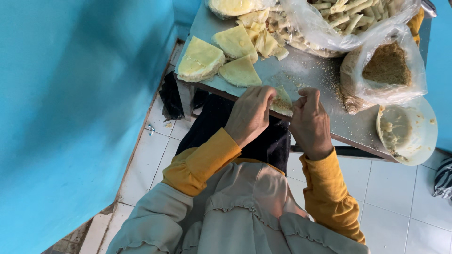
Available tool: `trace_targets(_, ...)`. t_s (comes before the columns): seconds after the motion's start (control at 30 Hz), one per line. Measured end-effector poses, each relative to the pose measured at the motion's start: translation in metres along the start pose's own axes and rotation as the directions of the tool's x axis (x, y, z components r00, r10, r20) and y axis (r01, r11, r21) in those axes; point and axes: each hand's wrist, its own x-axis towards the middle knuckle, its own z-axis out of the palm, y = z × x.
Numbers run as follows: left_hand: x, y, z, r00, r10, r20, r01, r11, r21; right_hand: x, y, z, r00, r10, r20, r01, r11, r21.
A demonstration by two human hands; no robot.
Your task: The person sits at a table and shapes small triangular pieces of dough by hand, pinching and folding each piece over a filling. Shaped pieces are set on the table next to a plastic bag of rolled dough sticks and a plate with dough residue.
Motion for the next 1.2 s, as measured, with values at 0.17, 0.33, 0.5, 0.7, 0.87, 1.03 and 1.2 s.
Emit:
trace_targets(0.17,-0.003,-0.006,0.001,0.998,0.043,0.054,-0.043,0.999,-0.002,0.005,0.0,-0.007,0.996,-0.073,0.056,0.066,0.99,0.125)
trace_targets(0.33,-0.005,-0.014,0.0,0.987,0.123,0.105,-0.124,0.992,0.001,0.008,-0.005,-0.009,0.995,-0.037,0.093,0.005,0.948,0.317)
trace_targets(0.5,0.002,-0.028,0.0,0.956,0.207,0.206,-0.229,0.97,0.087,0.011,-0.012,-0.009,0.987,-0.017,0.161,-0.033,0.951,0.306)
trace_targets(0.7,0.016,-0.051,0.004,0.903,0.344,0.259,-0.387,0.912,0.136,0.014,-0.017,-0.019,0.97,-0.094,0.224,0.033,0.965,0.261)
trace_targets(0.87,0.016,-0.049,0.01,0.903,0.348,0.251,-0.395,0.903,0.17,0.015,-0.015,-0.018,0.956,-0.185,0.228,0.153,0.976,0.153)
trace_targets(1.03,0.024,-0.039,0.014,0.959,0.177,0.222,-0.219,0.958,0.183,0.031,-0.007,-0.015,0.95,-0.205,0.237,0.178,0.976,0.128)
trace_targets(1.2,0.027,-0.038,0.021,0.95,0.204,0.237,-0.274,0.907,0.319,0.055,0.001,-0.015,0.925,-0.119,0.36,-0.019,0.934,0.356)
